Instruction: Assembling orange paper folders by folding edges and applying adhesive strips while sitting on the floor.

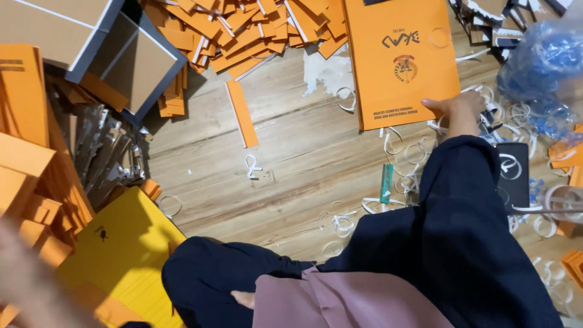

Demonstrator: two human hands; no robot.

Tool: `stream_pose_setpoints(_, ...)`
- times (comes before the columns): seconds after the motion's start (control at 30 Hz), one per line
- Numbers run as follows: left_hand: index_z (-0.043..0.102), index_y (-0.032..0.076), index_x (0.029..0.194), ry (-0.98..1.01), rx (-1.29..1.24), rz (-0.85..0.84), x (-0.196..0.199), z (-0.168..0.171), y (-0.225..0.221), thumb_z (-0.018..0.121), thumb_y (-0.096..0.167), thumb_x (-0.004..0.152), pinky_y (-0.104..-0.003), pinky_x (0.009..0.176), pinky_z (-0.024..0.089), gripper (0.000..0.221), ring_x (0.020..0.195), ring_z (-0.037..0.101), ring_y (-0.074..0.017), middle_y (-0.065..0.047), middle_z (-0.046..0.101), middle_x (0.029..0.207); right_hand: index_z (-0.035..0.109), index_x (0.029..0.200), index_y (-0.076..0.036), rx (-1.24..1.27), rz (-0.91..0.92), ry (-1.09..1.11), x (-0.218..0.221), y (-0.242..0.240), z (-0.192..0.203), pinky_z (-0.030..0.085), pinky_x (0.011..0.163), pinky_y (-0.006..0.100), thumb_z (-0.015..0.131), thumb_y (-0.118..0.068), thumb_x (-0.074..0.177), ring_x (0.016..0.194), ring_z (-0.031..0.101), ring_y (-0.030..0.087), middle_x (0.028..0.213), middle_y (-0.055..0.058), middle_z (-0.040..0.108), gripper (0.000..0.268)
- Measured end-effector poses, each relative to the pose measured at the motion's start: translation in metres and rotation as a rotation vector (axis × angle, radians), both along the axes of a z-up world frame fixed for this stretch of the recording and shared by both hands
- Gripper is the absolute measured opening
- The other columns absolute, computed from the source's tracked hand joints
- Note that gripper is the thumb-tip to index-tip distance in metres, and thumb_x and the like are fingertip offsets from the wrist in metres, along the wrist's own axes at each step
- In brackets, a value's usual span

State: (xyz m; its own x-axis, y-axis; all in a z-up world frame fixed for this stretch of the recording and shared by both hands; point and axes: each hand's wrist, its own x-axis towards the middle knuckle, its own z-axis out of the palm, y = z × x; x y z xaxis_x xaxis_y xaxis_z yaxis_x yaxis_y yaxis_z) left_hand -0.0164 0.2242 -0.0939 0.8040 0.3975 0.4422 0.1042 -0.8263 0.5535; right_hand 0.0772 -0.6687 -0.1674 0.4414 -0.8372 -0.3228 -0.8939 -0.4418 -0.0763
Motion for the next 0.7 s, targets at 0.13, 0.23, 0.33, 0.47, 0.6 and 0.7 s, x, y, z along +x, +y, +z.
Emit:
stream_pose_setpoints(0.13, 0.02, 0.004, 0.149, 0.121, 0.273, 0.139, -0.012, 0.098, -0.205, 0.071, -0.002, 0.088, -0.069, 0.112, 0.015, 0.08, 0.135, 0.007, -0.0425, -0.021, 0.001, 0.141, 0.05, 0.107, 0.02, -0.063, 0.116, 0.024, 0.005, -0.012, -0.013, 0.045, 0.081, 0.041, 0.085, -0.061, 0.046, 0.096, 0.056, 0.038, 0.106, 0.03, 0.054, 0.108)
stream_pose_setpoints(0.23, 0.038, 0.008, 0.146, 0.024, 0.191, 0.053, -0.025, 0.055, -0.23, 0.069, 0.024, 0.094, -0.061, 0.118, 0.012, 0.063, 0.139, 0.0, -0.028, -0.005, -0.002, 0.147, 0.056, 0.099, 0.013, -0.086, 0.023, 0.008, 0.005, -0.009, -0.015, 0.05, 0.07, 0.037, 0.088, -0.056, 0.044, 0.083, 0.061, 0.032, 0.098, 0.024, 0.058, 0.094)
stream_pose_setpoints(0.33, 0.039, 0.007, 0.136, 0.077, 0.175, -0.016, -0.033, 0.034, -0.256, 0.062, 0.028, 0.088, -0.064, 0.112, 0.013, 0.057, 0.137, 0.004, -0.0336, -0.011, 0.0, 0.145, 0.054, 0.102, 0.01, -0.207, 0.049, 0.162, 0.008, -0.005, -0.006, 0.052, 0.06, 0.035, 0.081, -0.072, 0.04, 0.072, 0.063, 0.027, 0.093, 0.019, 0.06, 0.107)
stream_pose_setpoints(0.47, 0.039, 0.006, 0.132, 0.213, 0.126, -0.09, -0.048, 0.025, -0.272, 0.06, 0.025, 0.083, -0.06, 0.103, 0.018, 0.057, 0.13, 0.011, -0.0419, -0.021, 0.007, 0.142, 0.052, 0.117, 0.007, -0.233, 0.134, 0.314, 0.008, 0.011, 0.009, 0.046, 0.071, 0.048, 0.072, -0.077, 0.048, 0.09, 0.058, 0.033, 0.112, 0.019, 0.049, 0.11)
stream_pose_setpoints(0.6, 0.044, 0.003, 0.127, 0.278, 0.142, -0.148, -0.055, 0.02, -0.275, 0.061, 0.017, 0.076, -0.057, 0.099, 0.02, 0.056, 0.126, 0.019, -0.0456, -0.026, 0.013, 0.139, 0.053, 0.119, 0.008, -0.286, 0.191, 0.363, 0.005, 0.008, 0.008, 0.04, 0.08, 0.054, 0.064, -0.083, 0.048, 0.089, 0.064, 0.038, 0.116, 0.021, 0.05, 0.116)
stream_pose_setpoints(0.7, 0.045, 0.004, 0.125, 0.335, 0.171, -0.168, -0.059, 0.01, -0.276, 0.062, 0.018, 0.076, -0.056, 0.099, 0.021, 0.054, 0.126, 0.019, -0.0452, -0.026, 0.014, 0.138, 0.056, 0.118, 0.003, -0.291, 0.204, 0.346, 0.004, 0.013, 0.013, 0.038, 0.082, 0.054, 0.066, -0.079, 0.051, 0.099, 0.056, 0.038, 0.117, 0.022, 0.048, 0.106)
